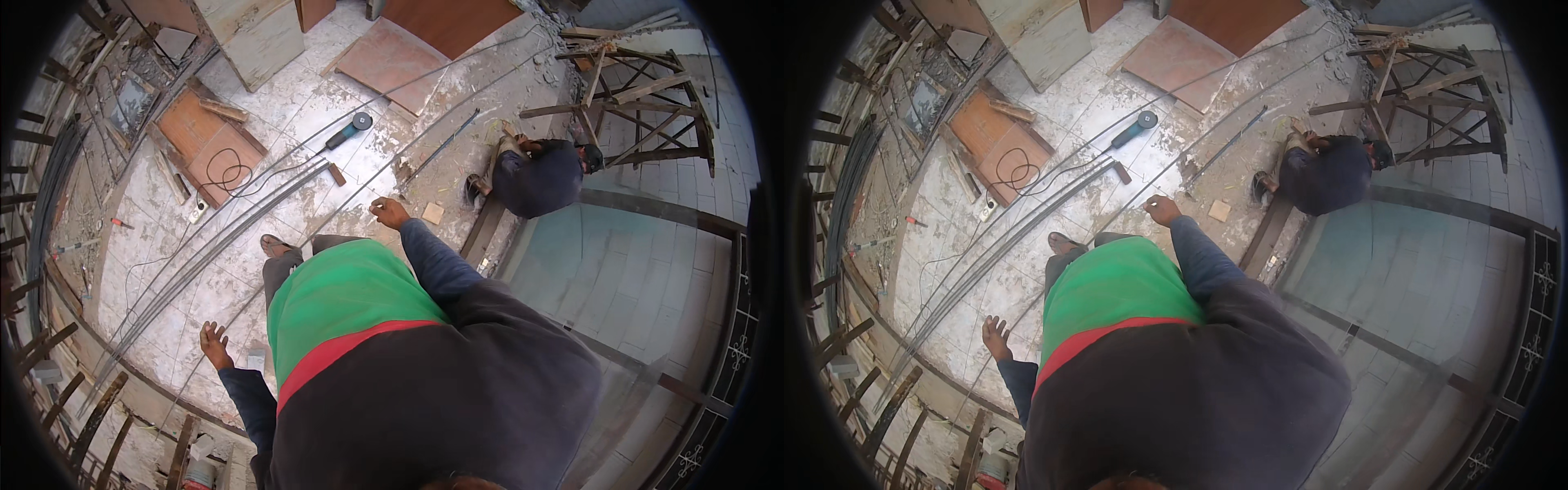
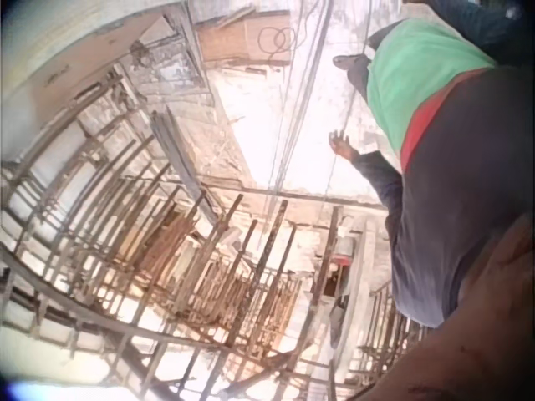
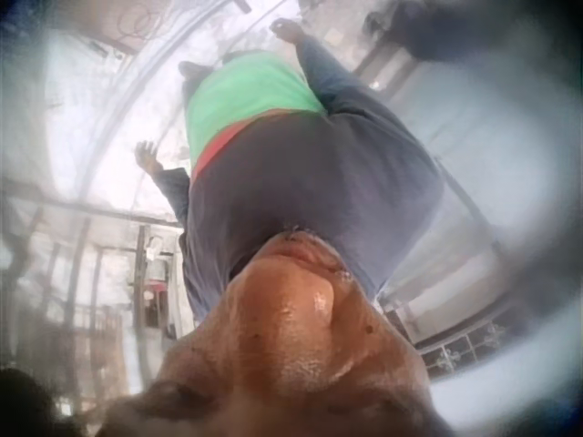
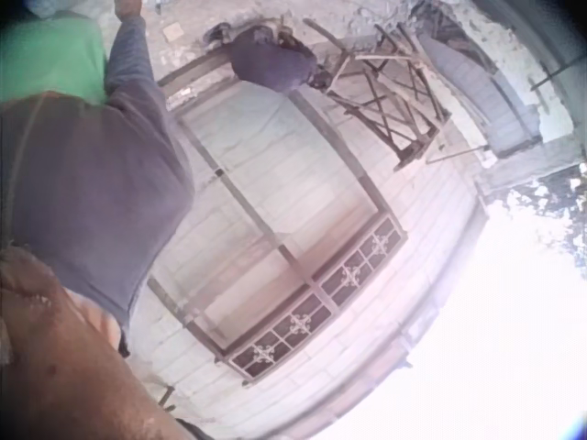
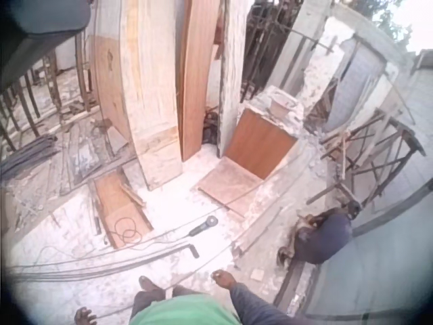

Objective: The person uses an angle grinder to cut through metal rebar rods resting on a wooden block on the floor, then gathers and lifts the rods by hand.

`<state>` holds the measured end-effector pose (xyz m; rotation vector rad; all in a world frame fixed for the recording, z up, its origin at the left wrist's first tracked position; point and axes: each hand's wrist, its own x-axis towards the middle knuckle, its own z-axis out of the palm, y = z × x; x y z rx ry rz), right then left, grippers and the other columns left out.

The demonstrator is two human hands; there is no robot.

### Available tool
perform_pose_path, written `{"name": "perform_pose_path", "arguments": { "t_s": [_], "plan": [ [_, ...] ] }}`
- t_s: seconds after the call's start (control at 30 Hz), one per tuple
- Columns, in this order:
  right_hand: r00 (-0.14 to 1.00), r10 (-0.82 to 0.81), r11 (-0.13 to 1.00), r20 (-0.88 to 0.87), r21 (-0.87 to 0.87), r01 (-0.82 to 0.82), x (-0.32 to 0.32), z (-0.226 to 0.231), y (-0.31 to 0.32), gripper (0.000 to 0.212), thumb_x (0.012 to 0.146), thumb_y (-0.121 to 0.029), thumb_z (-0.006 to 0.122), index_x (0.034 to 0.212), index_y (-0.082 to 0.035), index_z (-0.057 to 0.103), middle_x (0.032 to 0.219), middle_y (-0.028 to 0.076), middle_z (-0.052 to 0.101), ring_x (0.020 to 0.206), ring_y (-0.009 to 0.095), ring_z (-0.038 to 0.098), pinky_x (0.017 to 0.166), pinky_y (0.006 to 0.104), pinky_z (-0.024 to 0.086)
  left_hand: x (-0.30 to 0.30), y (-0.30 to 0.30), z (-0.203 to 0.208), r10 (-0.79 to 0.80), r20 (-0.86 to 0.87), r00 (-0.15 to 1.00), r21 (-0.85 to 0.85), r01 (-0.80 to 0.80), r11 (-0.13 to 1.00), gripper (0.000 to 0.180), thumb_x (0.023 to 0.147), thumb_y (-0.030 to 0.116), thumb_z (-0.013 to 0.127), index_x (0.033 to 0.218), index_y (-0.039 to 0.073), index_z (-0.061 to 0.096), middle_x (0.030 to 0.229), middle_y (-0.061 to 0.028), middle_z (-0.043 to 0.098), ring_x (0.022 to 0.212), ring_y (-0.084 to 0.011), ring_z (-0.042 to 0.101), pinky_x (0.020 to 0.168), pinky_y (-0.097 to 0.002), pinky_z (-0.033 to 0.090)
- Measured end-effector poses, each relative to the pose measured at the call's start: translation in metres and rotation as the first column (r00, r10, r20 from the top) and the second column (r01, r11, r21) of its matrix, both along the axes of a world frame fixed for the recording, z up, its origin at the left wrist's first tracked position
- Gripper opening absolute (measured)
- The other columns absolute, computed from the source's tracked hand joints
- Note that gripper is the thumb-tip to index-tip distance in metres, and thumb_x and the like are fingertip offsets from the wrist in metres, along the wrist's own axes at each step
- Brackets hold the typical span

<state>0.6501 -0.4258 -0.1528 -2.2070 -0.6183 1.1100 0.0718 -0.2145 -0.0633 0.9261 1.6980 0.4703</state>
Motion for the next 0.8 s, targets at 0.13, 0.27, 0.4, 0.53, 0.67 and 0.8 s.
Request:
{"name": "perform_pose_path", "arguments": {
  "t_s": [0.13, 0.27, 0.4, 0.53, 0.67, 0.8],
  "plan": [
    [0.995, 0.079, 0.996, 0.055, -0.035, -0.077, 0.021, -0.015, -0.043, 0.046, 0.093, -0.035, 0.067, 0.116, 0.005, 0.066, 0.094, 0.02, 0.072, 0.078, 0.023, 0.07, 0.072, 0.0372, 0.055, 0.03, -0.045, -0.017, -0.101, -0.036, 0.994, -0.13, 0.095, 0.987, 0.052, 0.101, 0.039, 0.052, 0.14, 0.006, 0.049, 0.134, -0.0142, 0.061, 0.11, -0.0292, 0.065, 0.085, -0.0441, 0.051],
    [0.996, 0.082, 0.988, 0.043, -0.135, -0.076, 0.01, -0.011, -0.048, 0.045, 0.091, -0.034, 0.068, 0.116, 0.004, 0.066, 0.093, 0.02, 0.072, 0.078, 0.025, 0.071, 0.072, 0.0372, 0.055, 0.007, -0.102, -0.061, -0.434, 0.001, 0.901, 0.024, 0.434, 0.901, 0.038, 0.096, 0.03, 0.061, 0.126, 0.007, 0.059, 0.122, -0.0138, 0.066, 0.097, -0.0248, 0.069, 0.075, -0.0357, 0.053],
    [1.0, -0.003, 0.976, -0.016, -0.217, 0.0, 0.017, -0.02, -0.096, 0.049, 0.091, -0.033, 0.068, 0.124, 0.003, 0.062, 0.097, 0.022, 0.072, 0.082, 0.027, 0.072, 0.075, 0.0379, 0.055, 0.029, -0.126, -0.068, -0.796, -0.181, 0.578, -0.047, 0.803, 0.594, 0.036, 0.094, 0.024, 0.063, 0.125, 0.006, 0.06, 0.121, -0.0155, 0.066, 0.097, -0.0274, 0.069, 0.077, -0.0366, 0.054],
    [0.98, 0.2, 0.949, 0.001, -0.25, -0.193, 0.005, 0.004, -0.13, 0.046, 0.09, -0.026, 0.07, 0.125, 0.002, 0.061, 0.105, 0.019, 0.072, 0.09, 0.026, 0.072, 0.079, 0.0379, 0.056, 0.058, -0.12, -0.028, -0.875, -0.239, 0.421, -0.07, 0.891, 0.448, 0.034, 0.091, 0.017, 0.064, 0.123, 0.005, 0.061, 0.121, -0.0171, 0.066, 0.097, -0.03, 0.069, 0.079, -0.0374, 0.054],
    [0.967, 0.243, 0.969, -0.073, 0.054, -0.239, -0.012, 0.039, -0.125, 0.041, 0.086, -0.018, 0.071, 0.124, -0.005, 0.063, 0.108, 0.02, 0.072, 0.098, 0.028, 0.071, 0.085, 0.0387, 0.056, 0.072, -0.099, 0.033, -0.821, -0.252, 0.513, 0.011, 0.85, 0.527, 0.036, 0.087, 0.01, 0.066, 0.123, 0.004, 0.06, 0.121, -0.0191, 0.065, 0.098, -0.0339, 0.068, 0.082, -0.0388, 0.054],
    [0.899, 0.428, 0.896, -0.092, 0.176, -0.408, -0.045, 0.136, -0.068, 0.034, 0.091, -0.016, 0.062, 0.122, -0.004, 0.062, 0.112, 0.02, 0.07, 0.101, 0.033, 0.07, 0.087, 0.0388, 0.054, 0.055, -0.099, 0.103, -0.746, -0.322, 0.583, 0.096, 0.804, 0.587, 0.054, 0.081, 0.002, 0.068, 0.133, 0.005, 0.053, 0.126, -0.0198, 0.062, 0.106, -0.0396, 0.064, 0.086, -0.0409, 0.054]
  ]
}}
